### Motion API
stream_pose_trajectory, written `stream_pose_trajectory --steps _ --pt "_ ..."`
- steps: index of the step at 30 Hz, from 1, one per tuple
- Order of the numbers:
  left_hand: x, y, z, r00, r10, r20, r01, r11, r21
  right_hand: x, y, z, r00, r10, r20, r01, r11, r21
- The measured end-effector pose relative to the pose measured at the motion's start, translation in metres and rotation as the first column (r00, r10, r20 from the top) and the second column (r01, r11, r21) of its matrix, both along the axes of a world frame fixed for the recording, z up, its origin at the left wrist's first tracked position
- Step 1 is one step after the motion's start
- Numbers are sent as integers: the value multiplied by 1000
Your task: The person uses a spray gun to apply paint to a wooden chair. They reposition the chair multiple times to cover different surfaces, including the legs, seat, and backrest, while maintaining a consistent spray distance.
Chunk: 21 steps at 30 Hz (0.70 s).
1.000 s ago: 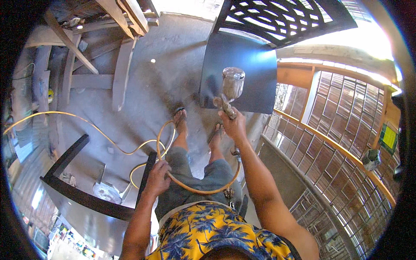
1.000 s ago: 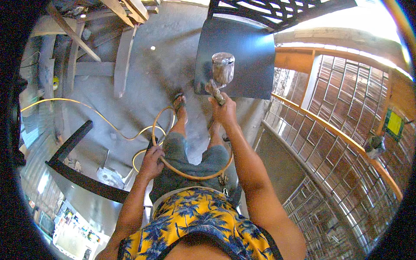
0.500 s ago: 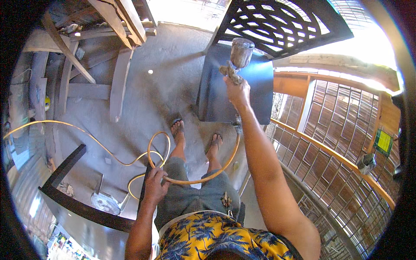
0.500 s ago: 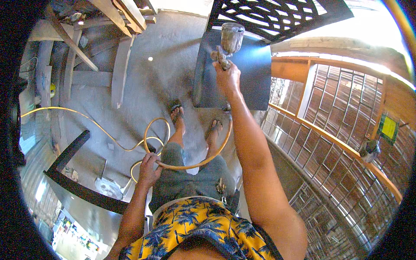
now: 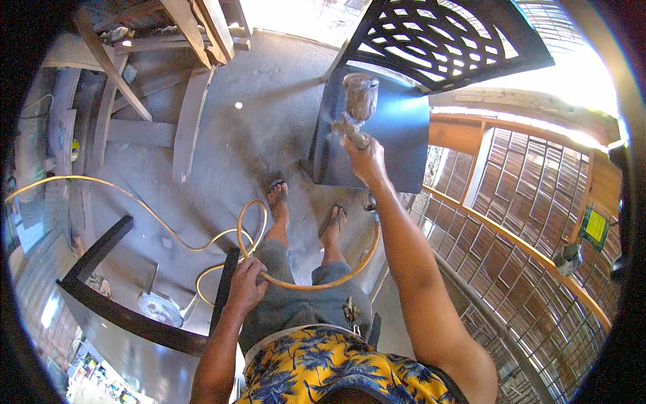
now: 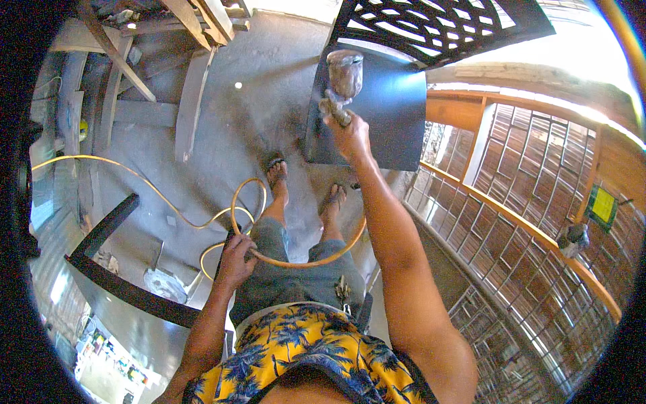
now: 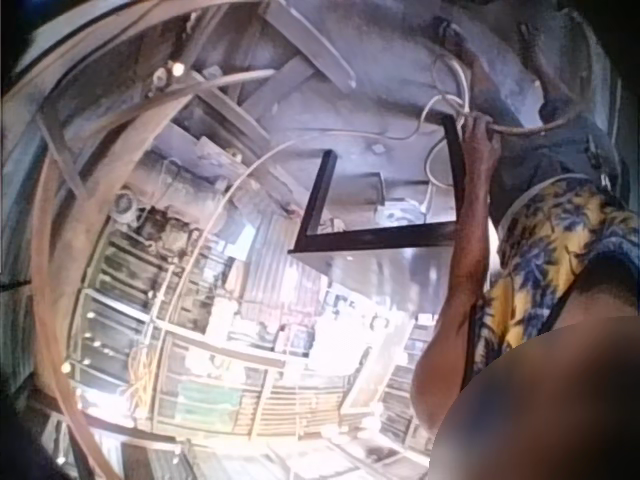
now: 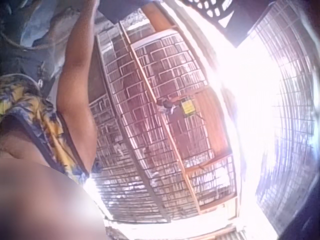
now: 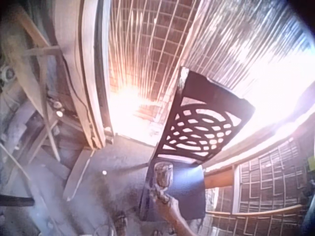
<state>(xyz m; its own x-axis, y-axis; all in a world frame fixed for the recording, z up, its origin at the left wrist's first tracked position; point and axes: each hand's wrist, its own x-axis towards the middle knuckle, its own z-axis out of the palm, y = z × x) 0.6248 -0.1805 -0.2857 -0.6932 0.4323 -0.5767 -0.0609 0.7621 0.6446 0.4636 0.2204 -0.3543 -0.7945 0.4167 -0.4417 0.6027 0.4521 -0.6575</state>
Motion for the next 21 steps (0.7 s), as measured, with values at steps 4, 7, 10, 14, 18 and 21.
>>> stream_pose_trajectory --steps 4,7,10,14,18,21 --pt "11 -1 3 999 -41 21 41 999 4 46 -15 4 999 40 -4 -40 999 -30" --pt "18 -1 5 995 -94 17 94 996 7 83 -22 8 998 41 55 -35 993 -116" --pt "26 2 4 988 -140 60 140 990 14 117 -29 9 988 65 140 -38 981 -188" --pt "35 6 -1 985 -173 12 172 982 74 138 -29 10 966 140 218 -94 973 -211" --pt "37 7 -3 988 -154 -28 156 984 89 111 -25 2 983 86 160 -66 990 -126" --pt "31 3 -2 992 -112 -59 114 992 45 65 -13 -7 999 33 43 -27 990 -140"
